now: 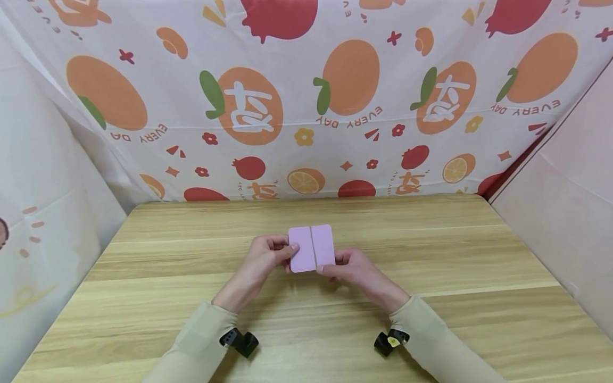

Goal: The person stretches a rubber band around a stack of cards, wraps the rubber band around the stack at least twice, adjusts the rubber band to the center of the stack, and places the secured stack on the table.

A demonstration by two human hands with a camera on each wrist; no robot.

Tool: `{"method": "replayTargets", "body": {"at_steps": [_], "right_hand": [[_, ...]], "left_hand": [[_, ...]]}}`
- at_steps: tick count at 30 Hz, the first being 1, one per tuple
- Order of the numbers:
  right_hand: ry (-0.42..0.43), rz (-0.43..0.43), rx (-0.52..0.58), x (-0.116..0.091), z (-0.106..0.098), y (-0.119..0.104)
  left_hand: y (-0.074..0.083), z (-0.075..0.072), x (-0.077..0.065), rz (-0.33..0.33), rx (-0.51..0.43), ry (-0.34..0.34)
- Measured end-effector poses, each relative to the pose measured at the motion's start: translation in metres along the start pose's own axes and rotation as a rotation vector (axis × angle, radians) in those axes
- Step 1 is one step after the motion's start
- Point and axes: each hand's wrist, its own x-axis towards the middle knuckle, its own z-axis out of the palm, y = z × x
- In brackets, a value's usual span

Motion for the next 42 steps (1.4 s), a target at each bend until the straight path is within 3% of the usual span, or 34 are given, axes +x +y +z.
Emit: {"method": "replayTargets", "body": {"at_steps": [7, 21, 28, 37, 42], "right_hand": [[0.03, 0.015, -0.006, 0.002, 0.005, 0.003], [0.022, 0.029, 0.052, -0.001, 0.008, 0.002], [0.006, -0.037, 0.001, 0.0, -0.001, -0.001], [0.084, -0.217, -0.228, -0.002, -0.012, -0.009], [0.052, -0.381, -0.507, -0.002, -0.015, -0.012]], "left_hand": [[0.003, 0.005, -0.004, 0.016, 0.012, 0.043], [0.0, 0.003, -0.002, 0.012, 0.002, 0.027], [-0.005, -0.001, 0.002, -0.008, -0.015, 0.032], [-0.008, -0.003, 0.002, -0.033, -0.032, -0.004], [-0.009, -0.002, 0.002, -0.036, -0.032, -0.026]]}}
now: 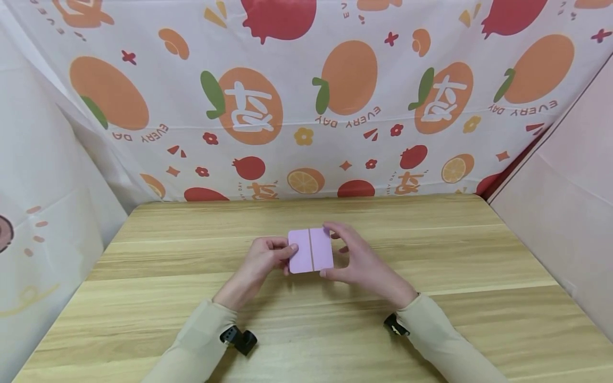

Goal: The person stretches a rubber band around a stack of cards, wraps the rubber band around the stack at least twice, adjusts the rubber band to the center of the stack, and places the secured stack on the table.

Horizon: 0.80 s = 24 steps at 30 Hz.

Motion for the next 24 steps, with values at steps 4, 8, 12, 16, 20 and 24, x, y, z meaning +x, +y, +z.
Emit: {"method": "replayTargets", "body": {"at_steps": [4, 8, 12, 16, 20, 24], "right_hand": [[-0.006, -0.119, -0.226, -0.0002, -0.0007, -0.0002], [-0.001, -0.146, -0.315, -0.0014, -0.0009, -0.0011], [0.001, -0.169, -0.344, -0.002, -0.0009, -0.0006], [-0.004, -0.169, -0.349, -0.0022, -0.0013, -0.0004], [-0.005, -0.163, -0.357, -0.0019, -0.002, -0.001], [0.0, -0.152, -0.385, -0.0012, -0.0022, 0.0004]], "left_hand": [[-0.0002, 0.0, -0.0006, 0.007, 0.004, -0.024], [-0.0011, 0.0006, -0.0005, 0.015, 0.004, -0.044], [-0.0031, 0.0016, 0.0008, 0.006, -0.006, -0.058], [-0.003, 0.0033, 0.001, -0.003, 0.002, -0.05], [-0.0016, 0.0043, 0.0004, 0.033, 0.106, -0.023], [0.0, 0.0024, 0.0, 0.155, 0.351, 0.05]]}}
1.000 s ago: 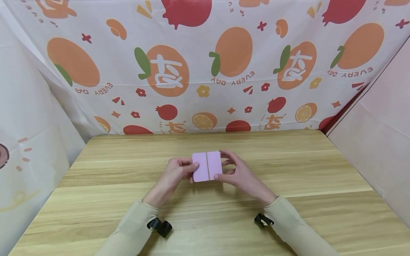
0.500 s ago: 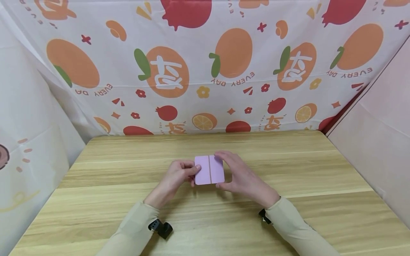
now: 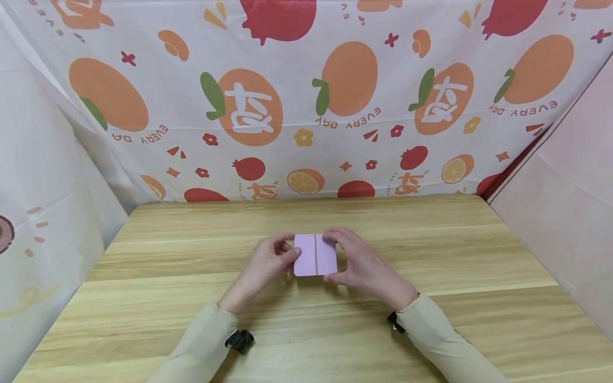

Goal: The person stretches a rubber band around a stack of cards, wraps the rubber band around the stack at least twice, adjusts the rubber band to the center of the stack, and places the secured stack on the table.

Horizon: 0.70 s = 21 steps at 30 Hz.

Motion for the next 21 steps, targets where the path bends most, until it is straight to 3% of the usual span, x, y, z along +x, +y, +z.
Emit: {"method": "replayTargets", "body": {"at_steps": [4, 7, 12, 21], "right_hand": [[0.001, 0.011, -0.029, -0.001, 0.0, 0.002], [-0.008, 0.018, -0.038, -0.002, 0.0, 0.003], [-0.013, 0.019, -0.035, -0.003, 0.0, 0.005], [-0.026, 0.014, -0.005, -0.005, 0.0, 0.003]], "left_hand": [[0.002, -0.004, -0.002, 0.148, 0.278, 0.051], [0.001, -0.007, -0.003, 0.251, 0.398, -0.009], [-0.003, -0.013, -0.007, 0.345, 0.487, -0.138], [-0.002, -0.018, -0.011, 0.395, 0.556, -0.167]]}}
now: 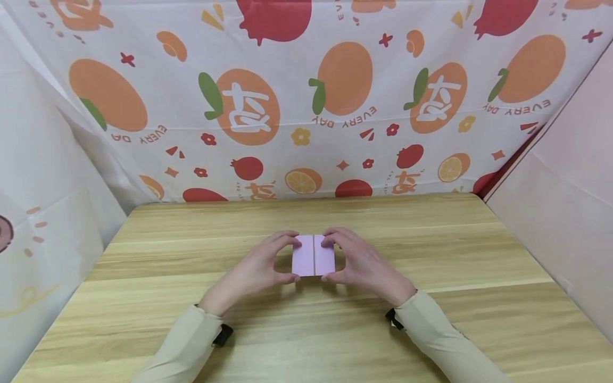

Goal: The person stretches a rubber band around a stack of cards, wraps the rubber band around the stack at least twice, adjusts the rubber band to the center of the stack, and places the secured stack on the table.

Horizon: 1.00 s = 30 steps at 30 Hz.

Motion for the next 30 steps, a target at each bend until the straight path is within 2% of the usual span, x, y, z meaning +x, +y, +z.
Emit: {"method": "replayTargets", "body": {"at_steps": [5, 9, 12, 21, 26, 30], "right_hand": [[-0.027, 0.006, -0.002, 0.0, 0.0, -0.001], [-0.06, -0.005, -0.03, -0.001, 0.0, 0.002], [-0.093, -0.004, -0.032, -0.001, 0.0, 0.007], [-0.198, 0.081, 0.025, 0.004, -0.002, 0.024], [-0.252, 0.09, 0.015, 0.009, 0.0, 0.033], [-0.299, 0.083, 0.028, 0.013, 0.002, 0.036]], "left_hand": [[0.002, -0.001, 0.001, 0.039, 0.075, 0.0], [0.004, 0.0, 0.005, 0.086, 0.162, -0.032], [0.005, 0.002, 0.009, 0.097, 0.209, -0.065], [0.004, 0.01, 0.023, 0.064, 0.271, -0.134], [0.005, 0.011, 0.028, 0.041, 0.267, -0.176], [0.002, 0.014, 0.028, 0.057, 0.272, -0.194]]}}
